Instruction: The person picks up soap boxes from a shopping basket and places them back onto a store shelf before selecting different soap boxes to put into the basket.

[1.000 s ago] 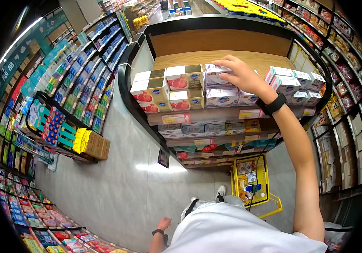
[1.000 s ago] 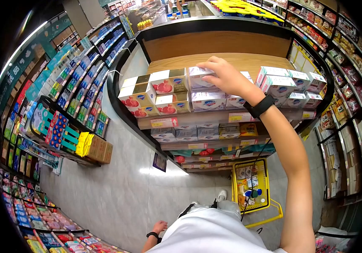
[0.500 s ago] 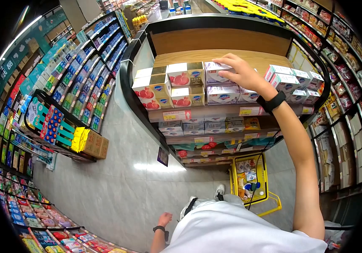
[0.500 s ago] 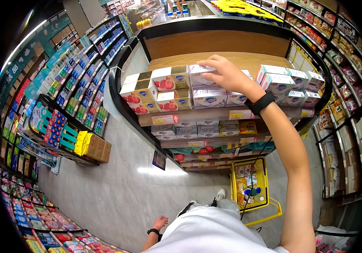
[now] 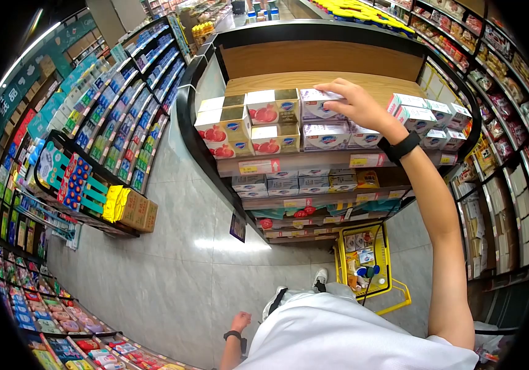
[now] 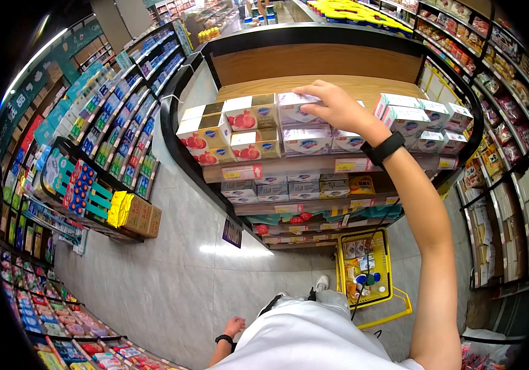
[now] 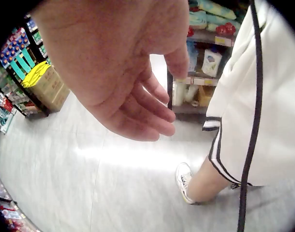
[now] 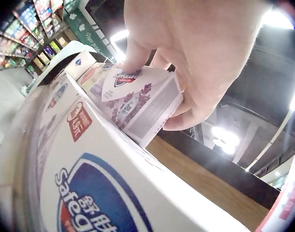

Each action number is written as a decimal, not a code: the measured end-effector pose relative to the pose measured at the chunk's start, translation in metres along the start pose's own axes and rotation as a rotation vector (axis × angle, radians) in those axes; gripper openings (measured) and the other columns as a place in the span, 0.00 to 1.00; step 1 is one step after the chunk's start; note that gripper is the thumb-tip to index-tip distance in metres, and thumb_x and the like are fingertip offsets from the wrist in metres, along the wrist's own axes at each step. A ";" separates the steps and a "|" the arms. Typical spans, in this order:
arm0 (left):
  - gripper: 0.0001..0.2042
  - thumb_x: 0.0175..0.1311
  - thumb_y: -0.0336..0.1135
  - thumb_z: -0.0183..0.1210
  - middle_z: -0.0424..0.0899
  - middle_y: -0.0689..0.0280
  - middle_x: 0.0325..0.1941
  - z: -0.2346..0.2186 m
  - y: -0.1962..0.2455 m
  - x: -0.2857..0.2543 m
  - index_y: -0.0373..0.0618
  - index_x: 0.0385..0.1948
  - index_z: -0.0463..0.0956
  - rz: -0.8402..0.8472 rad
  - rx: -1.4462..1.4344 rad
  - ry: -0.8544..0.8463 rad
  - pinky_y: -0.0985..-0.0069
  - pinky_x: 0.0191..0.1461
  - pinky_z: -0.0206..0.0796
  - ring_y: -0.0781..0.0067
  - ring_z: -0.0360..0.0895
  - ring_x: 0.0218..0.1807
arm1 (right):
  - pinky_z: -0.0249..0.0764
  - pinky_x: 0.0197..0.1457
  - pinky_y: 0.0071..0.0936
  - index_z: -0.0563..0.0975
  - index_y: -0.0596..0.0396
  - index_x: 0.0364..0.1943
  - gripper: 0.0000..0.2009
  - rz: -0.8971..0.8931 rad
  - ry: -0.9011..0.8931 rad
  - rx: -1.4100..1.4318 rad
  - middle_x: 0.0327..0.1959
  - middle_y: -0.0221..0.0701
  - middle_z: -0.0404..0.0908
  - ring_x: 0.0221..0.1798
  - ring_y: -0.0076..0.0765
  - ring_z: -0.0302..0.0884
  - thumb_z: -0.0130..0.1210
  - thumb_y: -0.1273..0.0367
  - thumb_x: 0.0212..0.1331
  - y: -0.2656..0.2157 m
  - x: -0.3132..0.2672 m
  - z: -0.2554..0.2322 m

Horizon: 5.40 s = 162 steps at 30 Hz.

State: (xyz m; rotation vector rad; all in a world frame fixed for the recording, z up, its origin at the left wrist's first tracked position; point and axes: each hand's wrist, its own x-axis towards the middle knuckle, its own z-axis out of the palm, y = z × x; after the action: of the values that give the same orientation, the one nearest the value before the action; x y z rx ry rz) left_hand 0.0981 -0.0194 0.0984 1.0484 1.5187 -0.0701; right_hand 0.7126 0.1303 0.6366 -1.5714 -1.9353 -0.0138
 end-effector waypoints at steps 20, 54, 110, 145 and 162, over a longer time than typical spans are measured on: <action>0.16 0.58 0.42 0.61 0.82 0.63 0.35 0.001 0.001 -0.001 0.41 0.42 0.75 -0.033 0.017 -0.009 0.74 0.35 0.69 0.72 0.80 0.35 | 0.69 0.53 0.31 0.73 0.51 0.58 0.20 0.002 0.016 -0.033 0.46 0.38 0.76 0.50 0.42 0.74 0.55 0.66 0.61 0.000 -0.003 0.001; 0.10 0.62 0.36 0.54 0.82 0.64 0.39 -0.032 0.174 -0.009 0.45 0.43 0.74 -0.012 0.628 -0.172 0.73 0.41 0.68 0.71 0.80 0.40 | 0.74 0.45 0.43 0.80 0.56 0.37 0.15 1.372 -0.424 0.209 0.35 0.45 0.81 0.41 0.51 0.79 0.54 0.60 0.51 -0.005 -0.595 0.294; 0.26 0.59 0.29 0.60 0.74 0.63 0.54 0.277 0.371 -0.022 0.41 0.60 0.62 0.138 0.427 -0.340 0.73 0.55 0.66 0.72 0.73 0.53 | 0.66 0.59 0.31 0.57 0.65 0.65 0.33 1.044 0.396 1.420 0.58 0.46 0.64 0.59 0.43 0.66 0.48 0.53 0.67 0.008 -0.445 0.335; 0.21 0.52 0.37 0.70 0.83 0.59 0.42 0.200 0.308 -0.032 0.37 0.43 0.70 0.069 1.102 -0.264 0.73 0.47 0.70 0.73 0.79 0.43 | 0.71 0.47 0.34 0.74 0.67 0.42 0.27 2.073 1.698 0.541 0.42 0.46 0.79 0.43 0.40 0.75 0.71 0.61 0.42 0.359 -0.665 0.518; 0.34 0.49 0.56 0.67 0.81 0.52 0.47 0.079 0.193 0.058 0.40 0.50 0.68 0.478 1.011 -0.233 0.64 0.53 0.69 0.53 0.78 0.50 | 0.75 0.37 0.27 0.78 0.49 0.45 0.14 1.777 0.611 1.492 0.35 0.21 0.79 0.38 0.23 0.78 0.59 0.61 0.57 0.013 -0.575 0.355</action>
State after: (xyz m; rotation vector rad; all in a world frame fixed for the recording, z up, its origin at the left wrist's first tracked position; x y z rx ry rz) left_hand 0.2876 0.0802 0.1274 2.0902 0.9451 -0.6492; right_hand 0.6072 -0.2315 0.0757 -1.2288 0.4970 1.1463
